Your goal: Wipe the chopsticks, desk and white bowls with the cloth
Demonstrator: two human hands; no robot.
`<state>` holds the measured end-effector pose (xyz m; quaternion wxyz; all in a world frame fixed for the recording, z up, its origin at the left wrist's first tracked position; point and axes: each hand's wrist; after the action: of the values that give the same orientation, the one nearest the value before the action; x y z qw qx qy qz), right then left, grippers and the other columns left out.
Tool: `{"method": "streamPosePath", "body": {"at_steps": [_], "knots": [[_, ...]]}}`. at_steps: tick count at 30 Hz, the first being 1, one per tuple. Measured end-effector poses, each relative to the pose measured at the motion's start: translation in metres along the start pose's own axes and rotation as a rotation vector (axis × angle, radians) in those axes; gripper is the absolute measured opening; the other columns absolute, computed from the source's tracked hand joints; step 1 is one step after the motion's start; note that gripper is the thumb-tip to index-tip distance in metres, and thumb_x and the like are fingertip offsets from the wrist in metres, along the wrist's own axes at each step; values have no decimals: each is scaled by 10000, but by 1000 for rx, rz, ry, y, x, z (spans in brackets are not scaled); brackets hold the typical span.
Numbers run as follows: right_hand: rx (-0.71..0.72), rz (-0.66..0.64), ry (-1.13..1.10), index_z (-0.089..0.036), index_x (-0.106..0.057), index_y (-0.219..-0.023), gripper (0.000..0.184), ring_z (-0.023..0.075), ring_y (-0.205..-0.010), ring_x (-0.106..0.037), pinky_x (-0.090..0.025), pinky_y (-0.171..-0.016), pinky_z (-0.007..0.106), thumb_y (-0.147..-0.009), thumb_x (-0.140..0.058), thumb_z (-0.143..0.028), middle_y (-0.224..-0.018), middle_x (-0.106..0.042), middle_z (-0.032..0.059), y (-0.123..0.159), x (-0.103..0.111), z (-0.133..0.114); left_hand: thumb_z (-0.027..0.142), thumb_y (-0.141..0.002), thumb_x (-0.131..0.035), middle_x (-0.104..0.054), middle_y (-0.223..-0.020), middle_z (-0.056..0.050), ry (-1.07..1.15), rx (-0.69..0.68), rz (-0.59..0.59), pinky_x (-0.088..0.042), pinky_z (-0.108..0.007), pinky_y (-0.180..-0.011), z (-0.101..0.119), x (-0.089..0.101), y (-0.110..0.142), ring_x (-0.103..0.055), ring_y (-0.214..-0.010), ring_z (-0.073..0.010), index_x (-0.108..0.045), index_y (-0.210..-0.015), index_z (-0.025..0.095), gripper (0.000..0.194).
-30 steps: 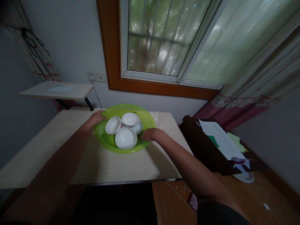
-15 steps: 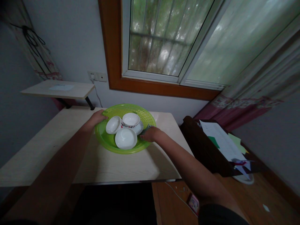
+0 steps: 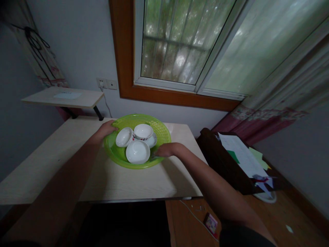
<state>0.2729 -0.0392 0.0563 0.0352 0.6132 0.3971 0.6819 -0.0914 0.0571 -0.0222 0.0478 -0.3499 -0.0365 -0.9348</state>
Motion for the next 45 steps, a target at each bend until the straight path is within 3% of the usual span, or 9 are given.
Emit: {"method": "streamPosePath", "body": {"at_steps": [3,8,16,20,26,32,35,39,45], "knots": [[-95,-56,134,-145,-877,-1187,354,306,-1169,-788,-595,-1045,390,-1091,-558,-264,-1250,-840,175,-20,3,10,118,-806,-736,-848,-1268,-128,22,0,-21,-619,-342,-909,1,1,0,-802,-1061,-295,-802,-1358,171,558],[-79,146,287,-124,-875,-1163,310,315,-1392,-692,-443,-1273,399,-979,-627,-129,-1341,-811,197,-47,4,24,130,-821,-733,-852,-1228,-124,23,16,-34,-620,-336,-892,-3,1,-3,-802,-1001,-272,-778,-1404,169,587],[-22,234,338,-153,-845,-1308,380,332,-1631,-512,-197,-1436,519,-1135,-530,-274,-1559,-727,167,-53,-7,44,192,-900,-746,-859,-1210,-136,-4,18,-26,-598,-316,-856,-12,-5,-11,-810,-984,-269,-810,-1345,162,450],[-89,264,283,-225,-831,-1365,395,345,-1655,-483,-137,-1434,645,-1139,-520,-316,-1577,-723,134,-54,-15,45,395,-1042,-680,-850,-1243,-159,-99,-26,143,-582,-343,-968,-11,-6,-11,-797,-1123,-294,-822,-1261,164,348],[-135,320,231,-242,-809,-1421,431,366,-1660,-469,-111,-1428,695,-1130,-509,-349,-1586,-718,133,-59,-25,47,267,-1061,-519,-813,-1329,-182,-253,-326,434,-513,-473,-1193,4,-3,4,-727,-1283,-333,-802,-1235,173,345],[-176,289,186,-233,-796,-1452,453,366,-1674,-451,-108,-1438,676,-1127,-509,-361,-1620,-688,142,-53,-20,40,252,-1029,-548,-806,-1244,-160,-313,-754,298,-430,-555,-1312,23,-20,52,-621,-1433,-363,-818,-1171,196,311],[-208,270,186,-209,-771,-1488,477,351,-1679,-444,-104,-1438,667,-1134,-490,-361,-1644,-665,161,-48,-21,34,240,-945,-659,-746,-1389,-189,-279,-664,329,-372,-618,-1350,14,-30,73,-558,-1503,-407,-796,-1260,193,347],[-211,273,181,-224,-784,-1466,473,358,-1676,-446,-108,-1427,694,-1131,-462,-312,-1634,-675,157,-43,-26,32,242,-846,-773,-626,-1550,-228,-48,-356,415,-329,-647,-1375,-11,-46,92,-507,-1563,-440,-664,-1467,173,635],[-205,227,214,-234,-821,-1396,489,387,-1686,-422,-97,-1417,734,-1142,-403,-269,-1629,-680,149,-45,-34,35,229,-730,-923,-501,-1685,-256,520,62,369,-492,-601,-1283,-32,-71,112,-549,-1565,-431,-335,-1712,202,1145]]}}
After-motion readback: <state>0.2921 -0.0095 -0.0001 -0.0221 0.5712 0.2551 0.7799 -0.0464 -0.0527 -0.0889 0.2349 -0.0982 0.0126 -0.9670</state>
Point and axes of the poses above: each hand's wrist, its own y-axis away from the middle knuckle, its own x-axis out of the back of the hand, z = x × y
